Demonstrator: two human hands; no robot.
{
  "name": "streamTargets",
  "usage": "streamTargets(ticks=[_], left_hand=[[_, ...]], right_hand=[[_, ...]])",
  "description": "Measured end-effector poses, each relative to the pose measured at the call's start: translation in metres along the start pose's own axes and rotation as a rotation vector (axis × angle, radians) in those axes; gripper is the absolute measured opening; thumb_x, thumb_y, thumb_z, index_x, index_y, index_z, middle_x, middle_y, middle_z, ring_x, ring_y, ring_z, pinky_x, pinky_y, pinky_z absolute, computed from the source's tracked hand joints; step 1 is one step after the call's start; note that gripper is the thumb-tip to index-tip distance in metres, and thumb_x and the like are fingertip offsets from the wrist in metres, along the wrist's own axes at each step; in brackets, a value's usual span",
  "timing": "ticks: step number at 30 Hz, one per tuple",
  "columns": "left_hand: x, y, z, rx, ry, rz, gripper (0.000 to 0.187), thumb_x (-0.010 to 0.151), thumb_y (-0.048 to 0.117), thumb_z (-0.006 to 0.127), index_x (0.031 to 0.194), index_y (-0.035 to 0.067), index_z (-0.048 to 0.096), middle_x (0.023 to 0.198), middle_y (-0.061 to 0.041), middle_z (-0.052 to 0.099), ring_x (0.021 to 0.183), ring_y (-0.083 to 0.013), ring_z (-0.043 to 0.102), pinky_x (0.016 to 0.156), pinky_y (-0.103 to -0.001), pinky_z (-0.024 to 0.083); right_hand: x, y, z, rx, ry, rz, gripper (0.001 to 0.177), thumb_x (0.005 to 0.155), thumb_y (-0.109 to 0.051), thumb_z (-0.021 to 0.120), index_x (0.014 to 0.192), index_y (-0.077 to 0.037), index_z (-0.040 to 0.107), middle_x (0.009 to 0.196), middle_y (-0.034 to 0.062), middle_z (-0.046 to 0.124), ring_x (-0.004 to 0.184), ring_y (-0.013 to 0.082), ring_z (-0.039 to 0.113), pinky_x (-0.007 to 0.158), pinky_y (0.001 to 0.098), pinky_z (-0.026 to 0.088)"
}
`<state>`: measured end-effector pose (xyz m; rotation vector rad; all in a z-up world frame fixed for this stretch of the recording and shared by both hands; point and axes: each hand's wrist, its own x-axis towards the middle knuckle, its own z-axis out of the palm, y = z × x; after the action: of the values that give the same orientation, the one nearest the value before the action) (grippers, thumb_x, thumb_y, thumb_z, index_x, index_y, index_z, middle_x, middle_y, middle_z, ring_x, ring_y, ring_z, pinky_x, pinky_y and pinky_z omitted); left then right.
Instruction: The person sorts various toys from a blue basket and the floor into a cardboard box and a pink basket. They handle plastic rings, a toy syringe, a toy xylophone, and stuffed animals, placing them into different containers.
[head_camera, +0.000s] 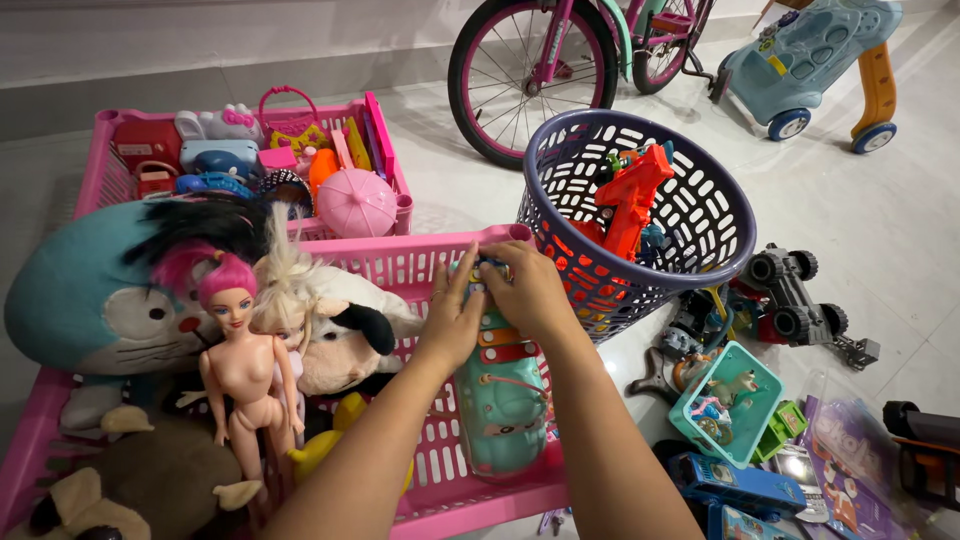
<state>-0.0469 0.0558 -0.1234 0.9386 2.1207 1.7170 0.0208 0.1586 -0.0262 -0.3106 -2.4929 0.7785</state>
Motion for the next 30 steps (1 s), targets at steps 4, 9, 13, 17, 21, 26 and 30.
streamTargets(ticks=[4,9,13,17,21,26,30], left_hand=[[-0.001,-0.003,-0.001,0.010,-0.010,0.030,0.063,0.094,0.027,0.045,0.152,0.031,0.023,0.158,-0.022,0.026,0.148,-0.0430,0.009,0.115,-0.046,0.021],[0.002,-0.010,-0.003,-0.037,-0.058,-0.017,0.067,0.096,0.026,0.039,0.156,0.029,0.008,0.160,-0.023,0.014,0.148,-0.0426,-0.003,0.116,-0.046,0.013],[0.001,-0.002,-0.010,-0.251,-0.077,-0.200,0.072,0.093,0.025,0.041,0.155,0.032,0.006,0.161,-0.018,0.005,0.149,-0.0343,-0.001,0.116,-0.042,0.015],[-0.004,0.013,-0.018,-0.455,-0.094,-0.320,0.076,0.088,0.022,0.045,0.154,0.033,0.010,0.160,-0.012,0.008,0.148,-0.0265,0.013,0.115,-0.038,0.022],[-0.003,0.024,-0.019,-0.482,0.003,-0.228,0.073,0.085,0.024,0.050,0.153,0.024,0.023,0.155,-0.013,0.025,0.142,-0.0250,0.029,0.111,-0.036,0.030],[0.003,0.021,-0.019,-0.538,0.137,-0.260,0.072,0.078,0.029,0.063,0.144,0.017,0.037,0.143,-0.012,0.044,0.127,-0.0231,0.048,0.102,-0.034,0.040],[0.007,0.011,-0.018,-0.491,0.216,-0.397,0.059,0.085,0.034,0.058,0.138,0.013,0.045,0.132,-0.011,0.057,0.117,-0.0209,0.055,0.097,-0.032,0.042]], right_hand=[[-0.001,0.004,0.002,-0.023,-0.021,0.078,0.028,0.085,-0.015,0.064,0.111,-0.006,0.069,0.112,0.0139,0.068,0.093,0.0321,0.068,0.082,0.0378,0.052],[-0.001,0.004,0.009,-0.014,-0.033,0.065,0.031,0.084,-0.015,0.065,0.113,-0.006,0.067,0.110,0.0139,0.068,0.086,0.0306,0.068,0.078,0.0377,0.053],[0.000,0.001,0.012,-0.016,0.007,-0.003,0.033,0.083,-0.017,0.068,0.114,-0.005,0.067,0.107,0.0159,0.068,0.085,0.0313,0.066,0.076,0.0383,0.052],[0.000,0.000,0.011,0.007,0.000,0.027,0.033,0.083,-0.019,0.069,0.113,-0.006,0.067,0.100,0.0162,0.069,0.083,0.0295,0.068,0.075,0.0368,0.053],[-0.001,0.000,0.010,-0.001,-0.016,0.085,0.034,0.082,-0.019,0.070,0.113,-0.006,0.067,0.095,0.0169,0.070,0.080,0.0293,0.068,0.074,0.0364,0.053],[-0.001,0.005,0.010,0.039,0.043,0.076,0.029,0.085,-0.017,0.067,0.112,-0.006,0.067,0.098,0.0172,0.070,0.085,0.0287,0.070,0.075,0.0360,0.054],[-0.001,0.005,0.022,0.012,0.058,0.094,0.026,0.085,-0.016,0.067,0.108,-0.005,0.067,0.095,0.0173,0.069,0.082,0.0302,0.068,0.073,0.0371,0.053]])
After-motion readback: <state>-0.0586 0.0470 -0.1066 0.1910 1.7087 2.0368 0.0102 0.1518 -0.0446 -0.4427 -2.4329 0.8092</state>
